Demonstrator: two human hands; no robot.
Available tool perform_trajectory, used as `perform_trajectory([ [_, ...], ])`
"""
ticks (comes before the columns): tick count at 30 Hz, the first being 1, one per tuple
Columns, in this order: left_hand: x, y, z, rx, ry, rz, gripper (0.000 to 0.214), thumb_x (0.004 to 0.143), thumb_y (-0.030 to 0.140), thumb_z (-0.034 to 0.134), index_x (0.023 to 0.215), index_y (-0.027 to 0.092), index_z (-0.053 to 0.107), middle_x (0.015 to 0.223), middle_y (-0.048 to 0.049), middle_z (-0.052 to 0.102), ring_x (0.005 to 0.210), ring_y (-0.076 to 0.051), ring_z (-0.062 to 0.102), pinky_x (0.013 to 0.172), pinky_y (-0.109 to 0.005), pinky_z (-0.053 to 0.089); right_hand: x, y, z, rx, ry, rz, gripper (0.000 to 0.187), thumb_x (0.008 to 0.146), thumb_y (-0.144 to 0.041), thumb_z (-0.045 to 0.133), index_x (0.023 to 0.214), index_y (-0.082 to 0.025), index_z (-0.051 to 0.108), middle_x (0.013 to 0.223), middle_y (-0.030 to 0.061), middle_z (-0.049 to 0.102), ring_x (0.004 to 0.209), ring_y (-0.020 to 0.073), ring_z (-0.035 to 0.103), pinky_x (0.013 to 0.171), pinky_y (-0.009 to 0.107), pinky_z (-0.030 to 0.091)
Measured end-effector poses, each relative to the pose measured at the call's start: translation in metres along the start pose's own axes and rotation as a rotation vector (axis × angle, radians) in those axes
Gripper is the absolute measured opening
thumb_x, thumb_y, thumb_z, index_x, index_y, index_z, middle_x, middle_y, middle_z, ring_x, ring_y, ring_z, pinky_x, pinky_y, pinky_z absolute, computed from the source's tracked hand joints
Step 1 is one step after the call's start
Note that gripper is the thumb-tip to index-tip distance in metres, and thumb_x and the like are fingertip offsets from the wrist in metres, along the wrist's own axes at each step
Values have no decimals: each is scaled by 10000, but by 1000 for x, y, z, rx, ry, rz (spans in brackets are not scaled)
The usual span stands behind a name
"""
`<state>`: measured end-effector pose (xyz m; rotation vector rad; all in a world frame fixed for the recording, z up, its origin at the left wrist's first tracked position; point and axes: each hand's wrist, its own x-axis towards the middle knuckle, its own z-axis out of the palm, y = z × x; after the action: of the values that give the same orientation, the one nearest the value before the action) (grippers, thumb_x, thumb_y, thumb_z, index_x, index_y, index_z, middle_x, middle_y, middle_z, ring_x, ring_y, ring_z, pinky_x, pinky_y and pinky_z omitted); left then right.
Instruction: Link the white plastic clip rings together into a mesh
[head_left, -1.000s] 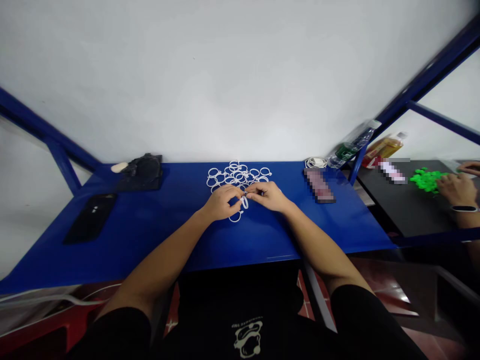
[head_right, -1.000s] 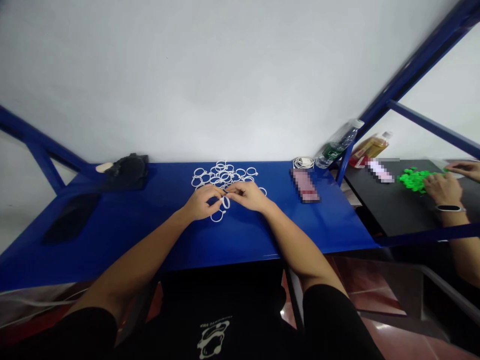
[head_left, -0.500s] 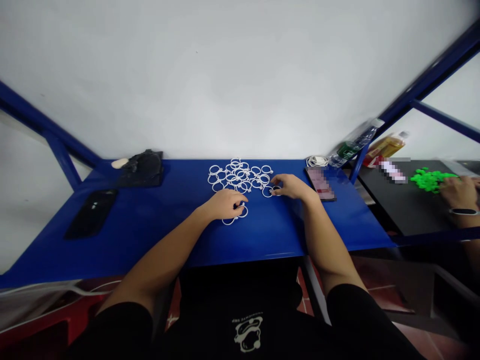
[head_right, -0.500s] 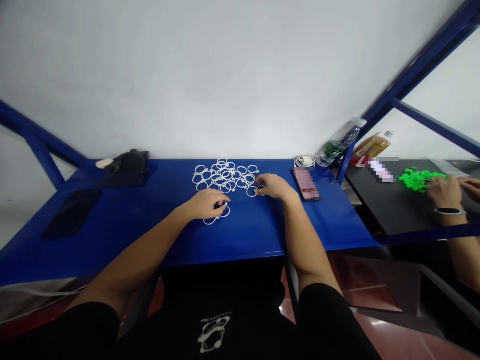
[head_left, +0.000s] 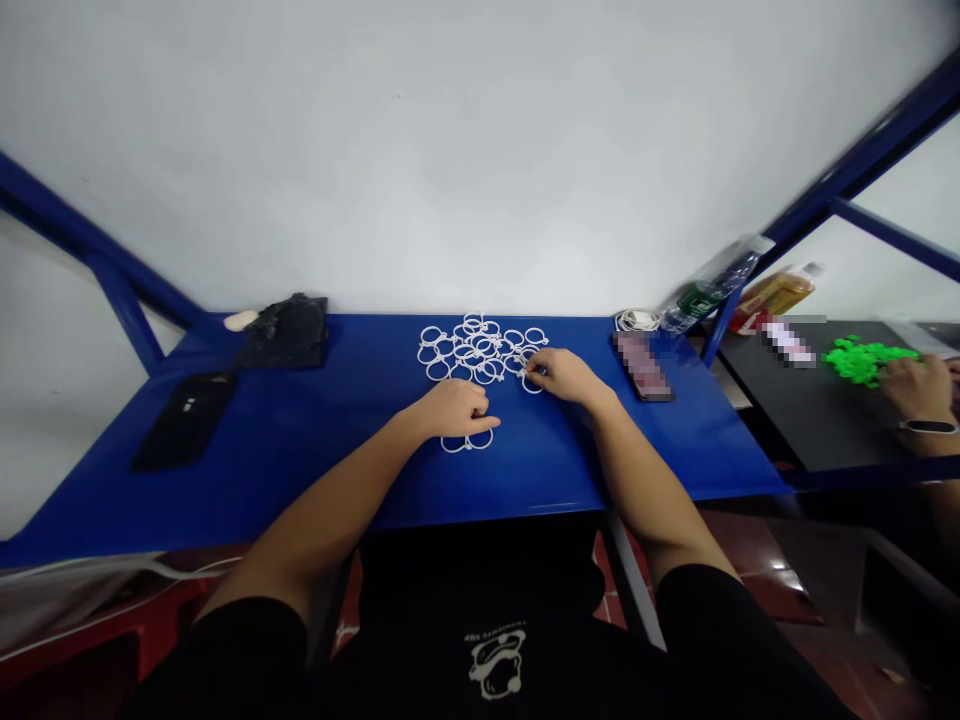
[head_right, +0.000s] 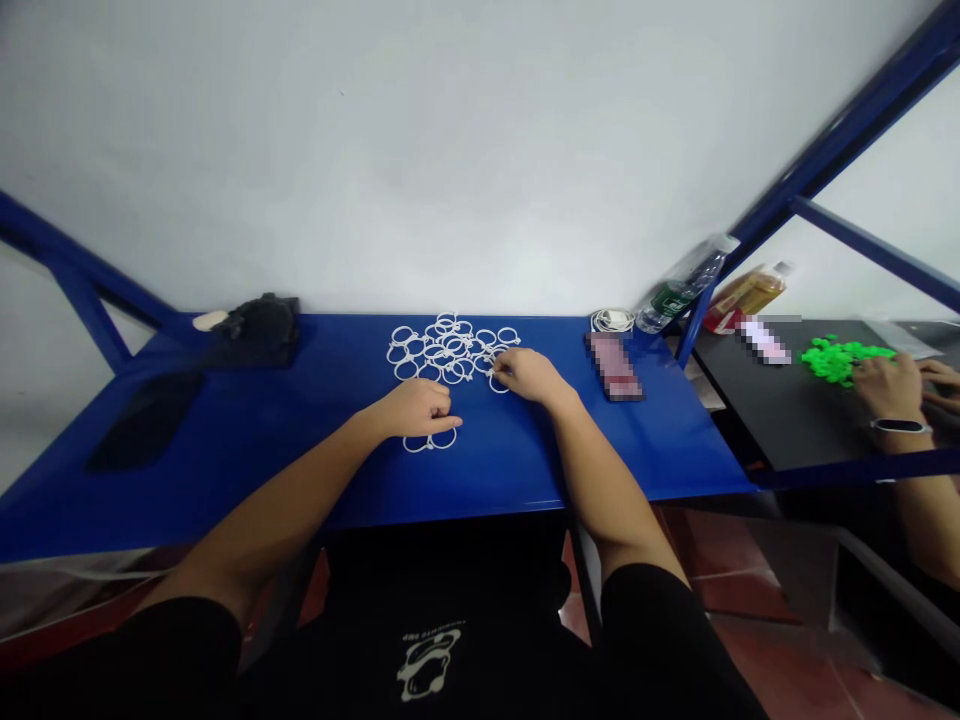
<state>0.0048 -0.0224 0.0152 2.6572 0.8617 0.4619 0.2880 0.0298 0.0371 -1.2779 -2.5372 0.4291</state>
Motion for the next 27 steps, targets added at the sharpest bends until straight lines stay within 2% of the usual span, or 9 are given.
perform_trajectory([
  [2,0,-1,2,-9,53,-15,387,990,440,674,695,190,688,682,-3,651,634,-138,578,621,-285,395,0,-5,-2,47,55,-41,88,925,-146,680,919,-200,750,942,54,776,840,192,683,776,290,472],
  [5,2,-1,4,-35,226,-48,212,1011,381,664,980,205,779,810,-16,735,761,-167,672,723,-299,492,-1,-14,-1,188,183,-132,75,963,-211,674,931,-197,740,942,59,769,831,186,679,780,298,491],
  [7,3,-1,5,-66,353,-71,225,1037,353,634,1130,204,775,918,-39,773,803,-169,700,776,-313,537,0,-23,4,278,243,-196,105,989,-274,676,953,-201,743,932,54,763,814,178,675,762,296,500],
  [9,4,0,6,-109,466,-93,242,1055,340,614,1182,203,768,1002,-57,792,824,-166,720,803,-317,565,0,-32,11,321,252,-250,125,1004,-308,677,982,-208,749,909,44,757,792,169,671,739,290,502],
  [12,5,0,7,-148,569,-93,213,1055,334,627,1125,202,779,1020,-63,804,857,-171,745,808,-311,587,1,-42,22,322,216,-297,124,1019,-303,664,1013,-211,747,906,37,760,778,159,675,730,285,507],
  [20,5,-5,8,-156,611,-82,175,1035,344,683,978,212,783,913,-31,811,819,-165,758,787,-307,601,0,-49,22,306,171,-305,204,1062,-351,601,1088,-209,745,932,41,783,848,171,722,773,298,542],
  [23,6,-4,8,-179,638,-81,175,1031,351,694,971,213,782,902,-30,809,806,-158,759,770,-296,606,2,-48,22,326,208,-343,202,1070,-373,605,1078,-232,749,999,42,801,929,180,739,851,323,571],
  [27,8,-1,7,-195,717,-2,125,1005,319,734,965,209,778,927,-38,806,848,-159,768,792,-294,622,4,-49,24,315,333,-413,152,1057,-356,637,1059,-251,747,1080,47,803,1040,200,740,942,371,584],
])
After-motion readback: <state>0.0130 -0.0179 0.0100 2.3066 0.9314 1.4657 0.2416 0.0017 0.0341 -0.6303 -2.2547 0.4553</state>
